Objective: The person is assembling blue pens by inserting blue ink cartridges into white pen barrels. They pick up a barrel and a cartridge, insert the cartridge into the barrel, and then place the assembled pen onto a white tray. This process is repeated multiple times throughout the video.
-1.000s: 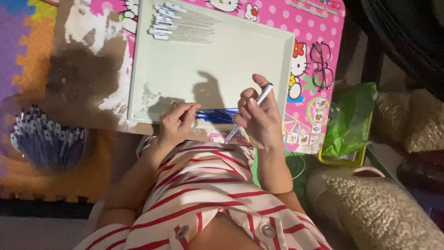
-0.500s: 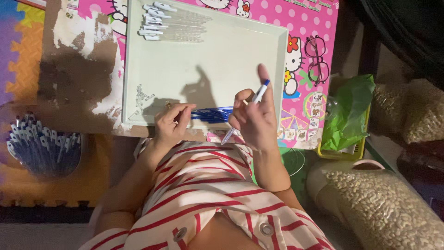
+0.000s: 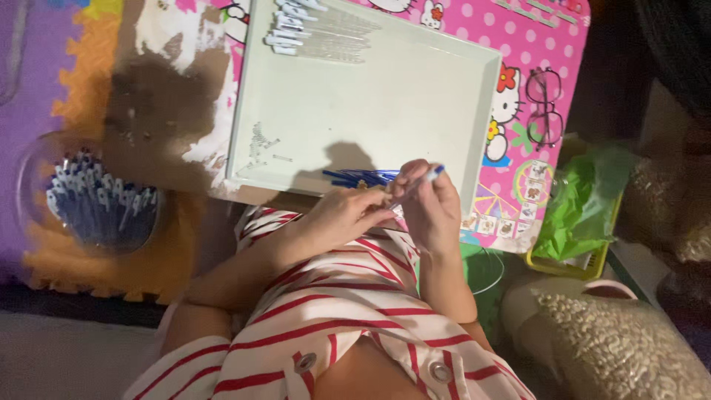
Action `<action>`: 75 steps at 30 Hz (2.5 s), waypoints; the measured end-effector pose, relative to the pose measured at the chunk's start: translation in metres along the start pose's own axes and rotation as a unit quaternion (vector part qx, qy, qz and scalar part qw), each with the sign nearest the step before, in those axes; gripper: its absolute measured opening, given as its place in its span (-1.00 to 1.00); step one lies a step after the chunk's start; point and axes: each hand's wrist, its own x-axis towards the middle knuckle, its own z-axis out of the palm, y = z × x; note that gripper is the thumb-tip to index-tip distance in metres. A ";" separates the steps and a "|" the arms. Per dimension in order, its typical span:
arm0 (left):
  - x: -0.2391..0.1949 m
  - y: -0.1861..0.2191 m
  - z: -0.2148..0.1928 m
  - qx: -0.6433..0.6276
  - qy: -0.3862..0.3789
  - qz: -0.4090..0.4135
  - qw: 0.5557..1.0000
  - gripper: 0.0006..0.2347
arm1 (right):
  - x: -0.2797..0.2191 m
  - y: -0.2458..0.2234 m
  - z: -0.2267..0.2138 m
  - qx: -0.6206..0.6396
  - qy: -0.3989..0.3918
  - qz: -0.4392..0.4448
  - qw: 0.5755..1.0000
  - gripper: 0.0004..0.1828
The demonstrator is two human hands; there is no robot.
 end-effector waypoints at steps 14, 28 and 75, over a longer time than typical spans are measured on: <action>-0.215 -0.131 -0.277 0.409 0.413 -0.129 0.803 -0.85 | -0.029 -0.057 -0.086 -0.154 0.065 -0.002 0.986 -0.73; -0.392 -0.282 -0.265 0.461 0.151 -0.622 0.615 -0.73 | -0.028 -0.050 -0.083 -0.187 0.104 0.047 0.976 -0.74; -0.044 -0.075 -0.109 0.547 0.065 0.183 0.814 -0.85 | 0.006 -0.026 -0.051 -0.712 -0.126 -0.185 0.666 -0.76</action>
